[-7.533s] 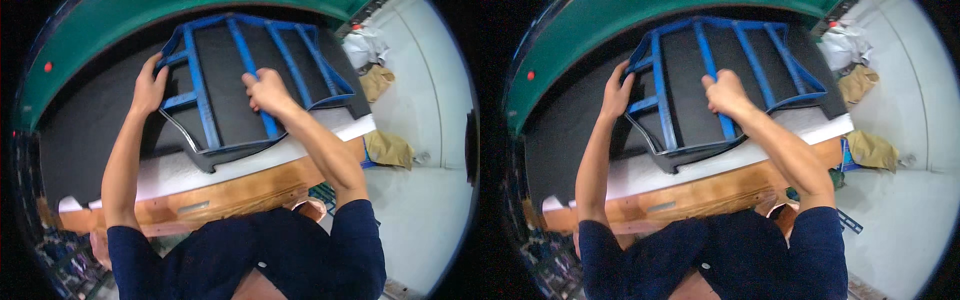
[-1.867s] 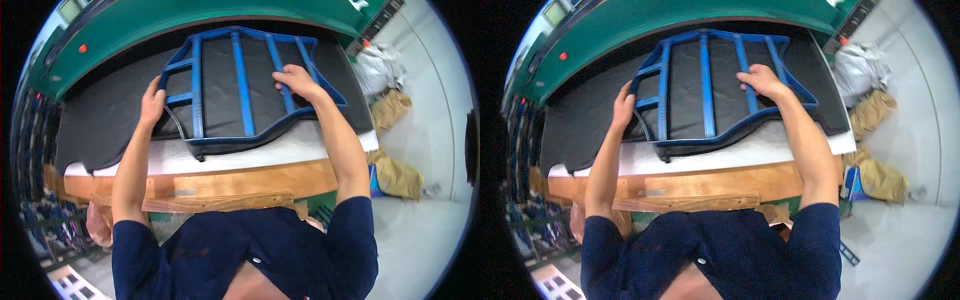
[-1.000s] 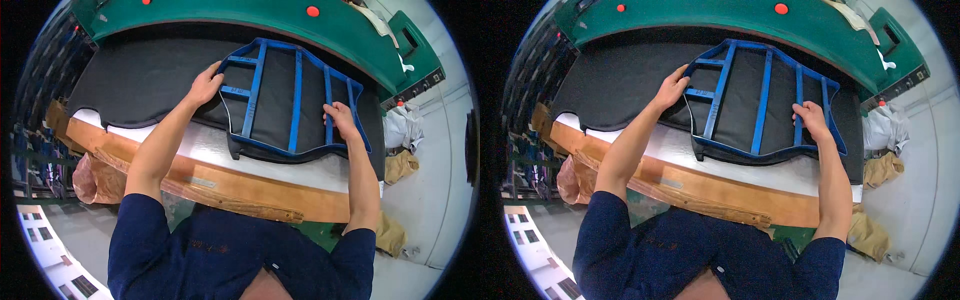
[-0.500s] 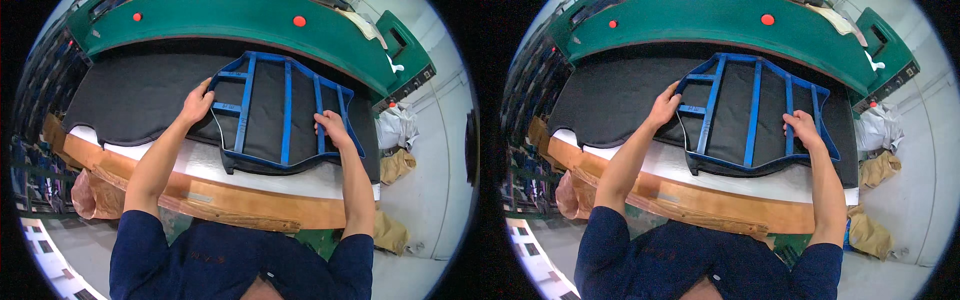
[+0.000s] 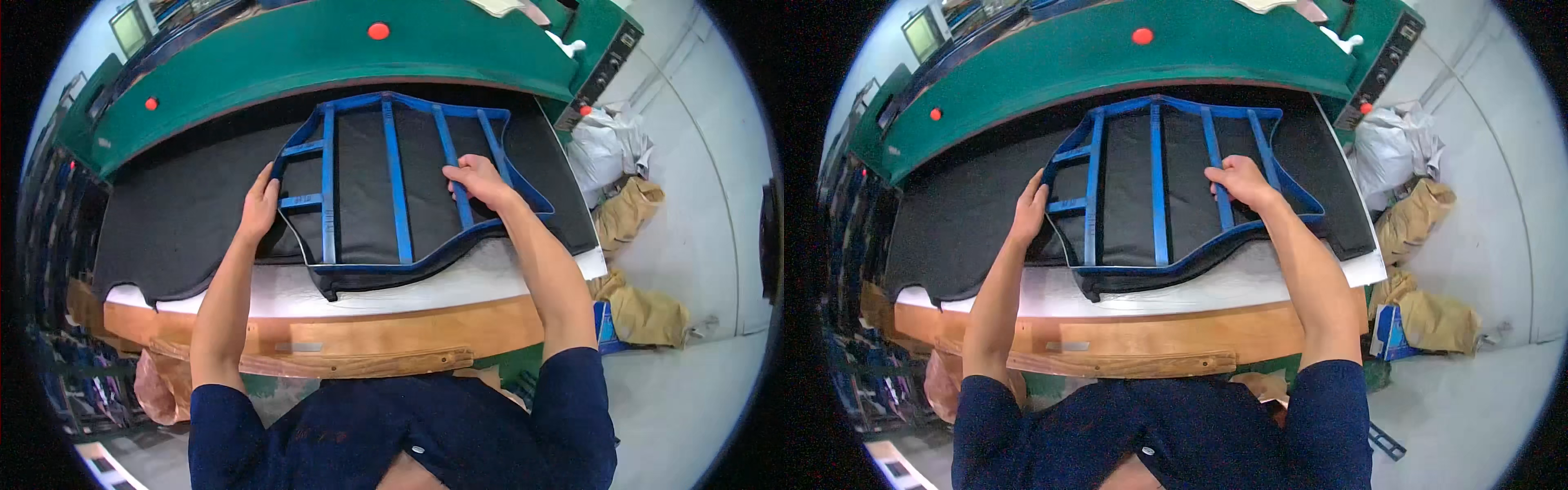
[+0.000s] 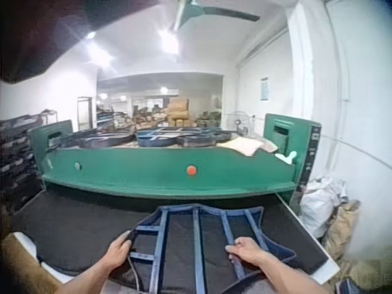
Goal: Using a hydraulic press machine to cut out fabric patterns from a large sheet using metal dies.
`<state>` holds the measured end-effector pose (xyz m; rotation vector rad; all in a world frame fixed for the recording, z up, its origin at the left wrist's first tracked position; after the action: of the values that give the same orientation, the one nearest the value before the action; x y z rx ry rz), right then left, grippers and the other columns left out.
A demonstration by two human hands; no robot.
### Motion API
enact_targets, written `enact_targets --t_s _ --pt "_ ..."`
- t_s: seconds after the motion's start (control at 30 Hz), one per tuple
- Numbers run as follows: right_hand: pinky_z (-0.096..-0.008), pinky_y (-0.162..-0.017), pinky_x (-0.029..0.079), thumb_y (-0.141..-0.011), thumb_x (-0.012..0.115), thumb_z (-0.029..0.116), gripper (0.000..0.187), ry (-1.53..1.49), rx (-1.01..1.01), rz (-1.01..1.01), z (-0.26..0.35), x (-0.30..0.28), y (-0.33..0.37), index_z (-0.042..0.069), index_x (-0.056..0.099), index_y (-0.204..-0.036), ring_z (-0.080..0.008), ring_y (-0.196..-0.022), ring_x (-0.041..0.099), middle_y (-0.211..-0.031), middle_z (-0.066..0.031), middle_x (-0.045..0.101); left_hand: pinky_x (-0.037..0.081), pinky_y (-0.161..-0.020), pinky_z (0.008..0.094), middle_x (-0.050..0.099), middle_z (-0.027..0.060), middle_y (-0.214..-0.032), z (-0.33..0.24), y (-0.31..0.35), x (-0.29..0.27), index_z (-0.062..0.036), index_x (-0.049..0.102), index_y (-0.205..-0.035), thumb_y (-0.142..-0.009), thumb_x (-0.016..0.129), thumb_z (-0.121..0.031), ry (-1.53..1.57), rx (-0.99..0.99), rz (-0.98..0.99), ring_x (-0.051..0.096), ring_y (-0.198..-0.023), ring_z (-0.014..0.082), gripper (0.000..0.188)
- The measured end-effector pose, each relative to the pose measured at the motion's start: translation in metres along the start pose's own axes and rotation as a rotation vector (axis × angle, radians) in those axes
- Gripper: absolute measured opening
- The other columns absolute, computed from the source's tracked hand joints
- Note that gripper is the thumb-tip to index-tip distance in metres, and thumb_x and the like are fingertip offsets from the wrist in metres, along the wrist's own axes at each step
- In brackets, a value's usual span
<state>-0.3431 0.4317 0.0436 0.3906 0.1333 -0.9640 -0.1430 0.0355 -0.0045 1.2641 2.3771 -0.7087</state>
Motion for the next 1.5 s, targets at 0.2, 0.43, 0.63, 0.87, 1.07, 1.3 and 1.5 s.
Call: enact_targets --t_s 0.2,0.43,0.63,0.87,1.07,1.3,1.5 --pt "-0.0296 -0.054 0.052 -0.09 0.072 0.026 0.027 -0.014 -0.04 -0.014 -0.003 -0.003 0.001 0.002 0.061 -0.083 -0.0168 -0.063 0.066 -0.077 -0.0084 0.07 0.036 -0.111 0.0316 0.054 0.0184 -0.142 0.0 -0.006 0.002 0.0 0.046 -0.145 -0.102 0.049 -0.02 -0.022 -0.022 0.032 0.05 -0.133 0.0245 0.048" --pt "-0.0288 -0.055 0.05 -0.089 0.072 0.024 0.025 0.114 -0.078 -0.043 -0.006 -0.005 -0.003 0.0 0.065 -0.086 -0.0157 -0.065 0.067 -0.075 -0.0085 0.07 0.032 -0.114 0.0335 0.049 0.0147 -0.149 -0.01 -0.005 0.003 -0.0036 0.045 -0.148 -0.104 0.046 -0.024 -0.067 -0.032 0.093 0.044 -0.138 0.0254 0.048" --pt "-0.0331 -0.068 0.053 -0.086 0.073 0.027 0.03 0.158 -0.174 -0.095 -0.005 0.001 -0.001 -0.003 0.068 -0.083 -0.0195 -0.069 0.069 -0.075 -0.0113 0.072 0.034 -0.112 0.0337 0.053 0.0148 -0.143 0.007 -0.009 -0.001 -0.0018 0.048 -0.144 -0.105 0.044 -0.026 -0.053 -0.045 0.06 0.048 -0.133 0.0244 0.046" --pt "-0.0406 -0.083 0.052 -0.085 0.071 0.033 0.038 0.279 -0.161 -0.149 -0.009 -0.002 -0.002 -0.004 0.069 -0.091 -0.0318 -0.09 0.068 -0.092 -0.0197 0.071 0.037 -0.108 0.0321 0.056 0.0123 -0.138 0.004 -0.01 -0.002 -0.0018 0.049 -0.144 -0.104 0.048 -0.029 -0.042 -0.109 0.062 0.052 -0.126 0.0212 0.049" --pt "-0.0459 -0.095 0.05 -0.085 0.07 0.04 0.05 0.288 -0.093 -0.089 -0.003 -0.002 0.003 -0.005 0.069 -0.106 -0.0399 -0.109 0.064 -0.112 -0.0261 0.068 0.039 -0.105 0.0311 0.059 0.0112 -0.135 -0.002 -0.006 -0.005 -0.0012 0.05 -0.143 -0.104 0.049 -0.027 -0.003 -0.107 0.061 0.054 -0.121 0.0195 0.046" --pt "-0.0443 -0.093 0.051 -0.086 0.071 0.036 0.042 0.274 -0.104 -0.086 -0.008 -0.004 -0.003 -0.005 0.072 -0.096 -0.0377 -0.102 0.068 -0.097 -0.0218 0.073 0.038 -0.106 0.031 0.058 0.0122 -0.137 -0.014 -0.006 -0.003 -0.0022 0.048 -0.145 -0.104 0.05 -0.027 -0.031 -0.161 0.067 0.054 -0.124 0.0199 0.048" --pt "-0.0417 -0.086 0.053 -0.085 0.071 0.032 0.035 0.287 -0.109 -0.125 -0.004 -0.003 0.003 -0.004 0.071 -0.085 -0.034 -0.092 0.071 -0.088 -0.0182 0.074 0.035 -0.11 0.0305 0.056 0.0124 -0.141 -0.016 -0.002 -0.004 -0.0026 0.049 -0.145 -0.104 0.051 -0.028 -0.006 -0.207 0.074 0.05 -0.13 0.0199 0.049"
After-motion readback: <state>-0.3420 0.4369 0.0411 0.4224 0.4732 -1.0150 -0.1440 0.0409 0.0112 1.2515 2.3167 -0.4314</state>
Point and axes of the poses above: each hand's wrist, its own y-axis away from the middle knuckle, its own x-axis out of the palm, z = x × y, the point moved 1 cm from there along -y, towards the middle knuckle
